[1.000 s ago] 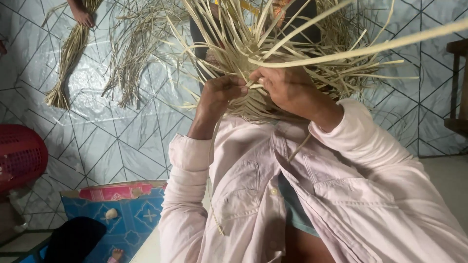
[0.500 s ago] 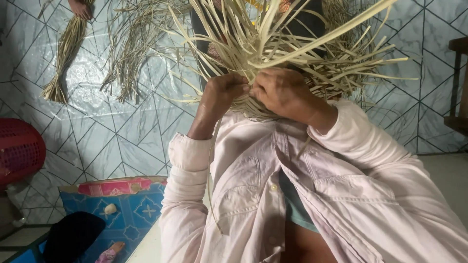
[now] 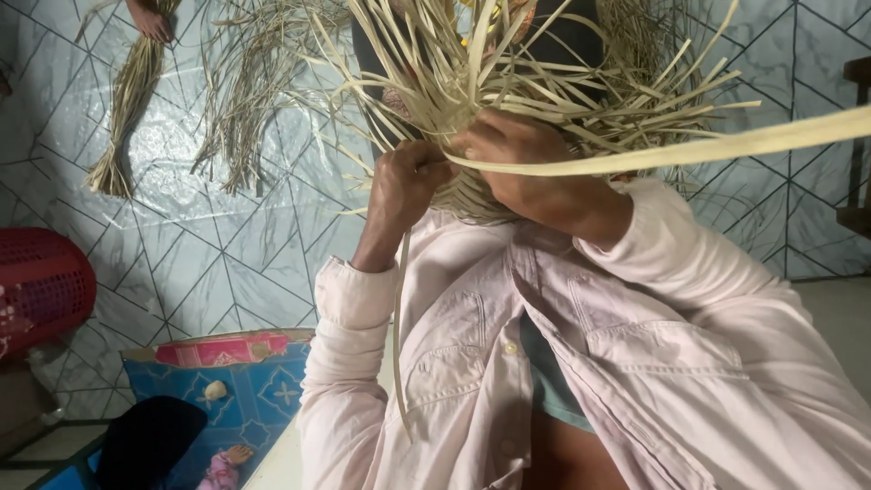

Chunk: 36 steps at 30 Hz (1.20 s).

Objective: Weaving dried palm leaves together to create a handcrafted item on the floor.

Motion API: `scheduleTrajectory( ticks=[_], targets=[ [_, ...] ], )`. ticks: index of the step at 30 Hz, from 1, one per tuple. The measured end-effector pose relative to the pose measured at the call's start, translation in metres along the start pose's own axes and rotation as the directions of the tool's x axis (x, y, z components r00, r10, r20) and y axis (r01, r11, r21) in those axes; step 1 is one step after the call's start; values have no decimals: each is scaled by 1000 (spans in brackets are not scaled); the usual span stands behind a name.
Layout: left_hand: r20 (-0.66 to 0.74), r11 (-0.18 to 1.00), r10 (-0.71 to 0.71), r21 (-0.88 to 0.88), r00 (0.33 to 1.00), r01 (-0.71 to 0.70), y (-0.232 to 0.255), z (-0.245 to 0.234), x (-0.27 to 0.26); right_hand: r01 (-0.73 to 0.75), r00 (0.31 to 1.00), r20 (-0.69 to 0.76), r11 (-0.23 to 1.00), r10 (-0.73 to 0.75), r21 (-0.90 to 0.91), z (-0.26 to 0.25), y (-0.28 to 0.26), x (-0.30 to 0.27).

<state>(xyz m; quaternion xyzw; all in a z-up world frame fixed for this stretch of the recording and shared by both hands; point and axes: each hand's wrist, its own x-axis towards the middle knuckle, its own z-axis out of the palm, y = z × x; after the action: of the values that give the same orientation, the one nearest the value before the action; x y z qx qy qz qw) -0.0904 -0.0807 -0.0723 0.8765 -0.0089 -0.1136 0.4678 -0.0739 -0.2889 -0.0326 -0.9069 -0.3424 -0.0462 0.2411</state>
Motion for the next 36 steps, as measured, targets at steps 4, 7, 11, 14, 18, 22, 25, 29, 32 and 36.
scheduleTrajectory(
  ticks=[4,7,11,14,18,22,25,29,32,36],
  targets=[
    [-16,997,-22,71,1000,24,-9,8,1,-38,999,35,996,41,-80,33,12,13],
    [-49,990,106,98,993,-101,-1,2,-2,-86,993,89,982,72,169,31,13,23],
    [29,999,52,0,998,-52,-18,-6,5,90,995,-61,941,-74,325,14,4,27],
    [99,991,-39,-121,994,51,-19,-8,9,138,989,-72,978,-128,155,29,8,-3],
    [110,907,-98,-400,989,134,-30,1,9,137,988,-87,987,-130,86,27,-3,-33],
    [64,947,-90,-304,994,105,-5,1,1,225,963,-156,974,-219,19,71,17,-47],
    [-16,978,-191,-87,981,189,-13,13,2,242,947,-209,970,-244,-32,78,17,-52],
    [-142,993,79,-74,987,-90,-33,19,9,142,950,-312,876,11,462,10,-9,-39],
    [-31,994,-70,-84,997,67,-18,7,2,50,954,-228,644,197,764,-34,-23,-21],
    [95,986,-148,-61,984,154,4,-7,1,-232,958,65,624,279,746,-3,2,-19]
  ],
)
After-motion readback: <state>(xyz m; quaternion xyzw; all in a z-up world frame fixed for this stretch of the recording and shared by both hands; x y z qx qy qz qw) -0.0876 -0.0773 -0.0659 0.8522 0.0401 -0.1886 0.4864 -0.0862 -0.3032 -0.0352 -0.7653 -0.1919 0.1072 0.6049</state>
